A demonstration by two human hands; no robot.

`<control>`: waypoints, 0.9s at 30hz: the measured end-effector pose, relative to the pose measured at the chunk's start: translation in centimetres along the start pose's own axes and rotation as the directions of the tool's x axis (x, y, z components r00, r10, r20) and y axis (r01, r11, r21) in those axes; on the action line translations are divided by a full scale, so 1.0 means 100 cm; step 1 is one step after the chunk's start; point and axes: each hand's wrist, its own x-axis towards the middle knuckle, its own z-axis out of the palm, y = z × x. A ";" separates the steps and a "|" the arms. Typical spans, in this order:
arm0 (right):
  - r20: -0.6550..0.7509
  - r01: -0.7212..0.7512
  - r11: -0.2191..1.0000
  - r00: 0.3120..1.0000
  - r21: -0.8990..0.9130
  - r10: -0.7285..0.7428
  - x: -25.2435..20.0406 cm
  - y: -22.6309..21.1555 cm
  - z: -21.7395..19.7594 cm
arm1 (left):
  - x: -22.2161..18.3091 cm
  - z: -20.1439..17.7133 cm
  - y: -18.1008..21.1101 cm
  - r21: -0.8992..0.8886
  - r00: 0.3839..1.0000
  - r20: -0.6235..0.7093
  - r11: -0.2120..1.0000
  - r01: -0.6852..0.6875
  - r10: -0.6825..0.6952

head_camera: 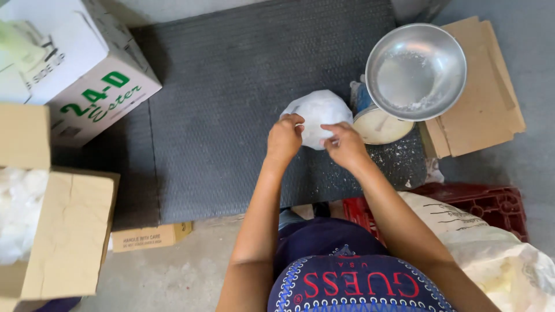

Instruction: Weighing and bagging white powder into plastic bags.

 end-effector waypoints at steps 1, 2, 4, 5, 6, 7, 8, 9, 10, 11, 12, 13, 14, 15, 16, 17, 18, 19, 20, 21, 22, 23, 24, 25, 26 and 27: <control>-0.007 -0.017 1.000 1.000 -0.005 0.017 0.001 0.004 0.005 | 0.008 0.007 -0.007 -0.009 1.000 0.017 1.000 -0.002 0.002; 0.021 -0.039 0.998 0.999 -0.058 0.041 0.001 0.009 0.009 | 0.016 0.016 -0.014 -0.003 0.998 0.064 1.000 0.002 -0.002; 0.045 -0.086 0.990 0.995 -0.110 0.091 -0.004 0.013 0.018 | 0.028 0.034 -0.025 0.000 0.991 0.137 1.000 0.008 -0.008; 0.051 -0.106 0.986 0.992 -0.130 0.113 -0.007 0.012 0.019 | 0.035 0.043 -0.029 0.007 0.981 0.193 1.000 0.006 -0.008; 0.056 -0.126 0.981 0.989 -0.149 0.135 -0.011 0.010 0.020 | 0.041 0.054 -0.031 0.014 0.969 0.248 1.000 0.004 -0.007; 0.047 -0.141 0.978 0.988 -0.153 0.150 -0.015 0.009 0.019 | 0.043 0.069 -0.036 0.006 0.965 0.262 1.000 -0.001 0.000; 0.037 -0.161 0.977 0.985 -0.139 0.168 -0.019 0.008 0.018 | 0.045 0.085 -0.039 0.029 0.946 0.326 1.000 -0.006 -0.004; 0.023 -0.177 0.976 0.983 -0.124 0.181 -0.020 0.007 0.017 | 0.050 0.101 -0.042 0.053 0.924 0.384 0.998 -0.017 -0.004; 0.010 -0.187 0.974 0.982 -0.127 0.190 -0.019 0.008 0.015 | 0.056 0.107 -0.038 0.045 0.919 0.393 0.999 -0.028 0.008; -0.001 -0.209 0.974 0.978 -0.092 0.210 -0.020 0.010 0.012 | 0.057 0.113 -0.034 0.095 0.917 0.395 0.991 -0.090 0.045; -0.013 -0.230 0.971 0.973 -0.057 0.230 -0.023 0.011 0.009 | 0.057 0.119 -0.030 0.144 0.913 0.399 0.978 -0.152 0.083; -0.016 -0.246 0.968 0.969 -0.057 0.246 -0.027 0.009 0.007 | 0.052 0.119 -0.031 0.138 0.907 0.413 0.979 -0.153 0.084; -0.023 -0.265 0.964 0.964 -0.027 0.265 -0.032 0.007 0.004 | 0.048 0.119 -0.031 0.183 0.907 0.404 0.961 -0.207 0.119; -0.035 -0.273 0.962 0.961 0.000 0.273 -0.032 0.006 -0.001 | 0.049 0.120 -0.030 0.230 0.908 0.386 0.937 -0.263 0.161; -0.042 -0.279 0.960 0.960 -0.001 0.278 -0.033 0.007 -0.005 | 0.050 0.114 -0.031 0.224 0.905 0.391 0.937 -0.269 0.167; -0.059 -0.276 0.961 0.959 0.018 0.276 -0.033 0.009 -0.010 | 0.050 0.107 -0.033 0.194 0.908 0.385 0.947 -0.256 0.166; -0.075 -0.273 0.961 0.959 0.037 0.275 -0.035 0.010 -0.014 | 0.049 0.100 -0.034 0.164 0.910 0.380 0.956 -0.242 0.165; -0.074 -0.274 0.961 0.958 0.041 0.277 -0.036 0.010 -0.017 | 0.049 0.082 -0.030 0.168 0.909 0.383 0.956 -0.242 0.163; -0.090 -0.262 0.962 0.959 0.070 0.268 -0.038 0.009 -0.021 | 0.047 0.063 -0.024 0.070 0.923 0.345 0.976 -0.208 0.172; -0.107 -0.242 0.965 0.962 0.100 0.252 -0.037 0.008 -0.024 | 0.049 0.043 -0.019 -0.026 0.937 0.299 0.984 -0.178 0.178; -0.106 -0.235 0.966 0.964 0.106 0.246 -0.036 0.006 -0.025 | 0.049 0.025 -0.010 -0.018 0.939 0.296 0.983 -0.181 0.178; -0.108 -0.214 0.970 0.968 0.114 0.226 -0.033 0.004 -0.028 | 0.050 0.006 0.000 -0.143 0.955 0.240 0.979 -0.144 0.176; -0.110 -0.193 0.973 0.972 0.122 0.207 -0.030 0.002 -0.030 | 0.051 -0.013 0.010 -0.269 0.969 0.184 0.956 -0.114 0.168; -0.109 -0.178 0.976 0.975 0.127 0.192 -0.026 0.008 -0.026 | 0.049 -0.027 0.021 -0.259 0.970 0.172 0.958 -0.121 0.169; -0.090 -0.163 0.956 0.978 0.245 0.190 -0.023 0.014 -0.021 | 0.046 -0.041 0.033 -0.319 0.976 0.140 0.941 -0.117 0.169; -0.071 -0.146 0.922 0.981 0.359 0.183 -0.018 0.020 -0.017 | 0.044 -0.054 0.044 -0.378 0.980 0.105 0.919 -0.117 0.168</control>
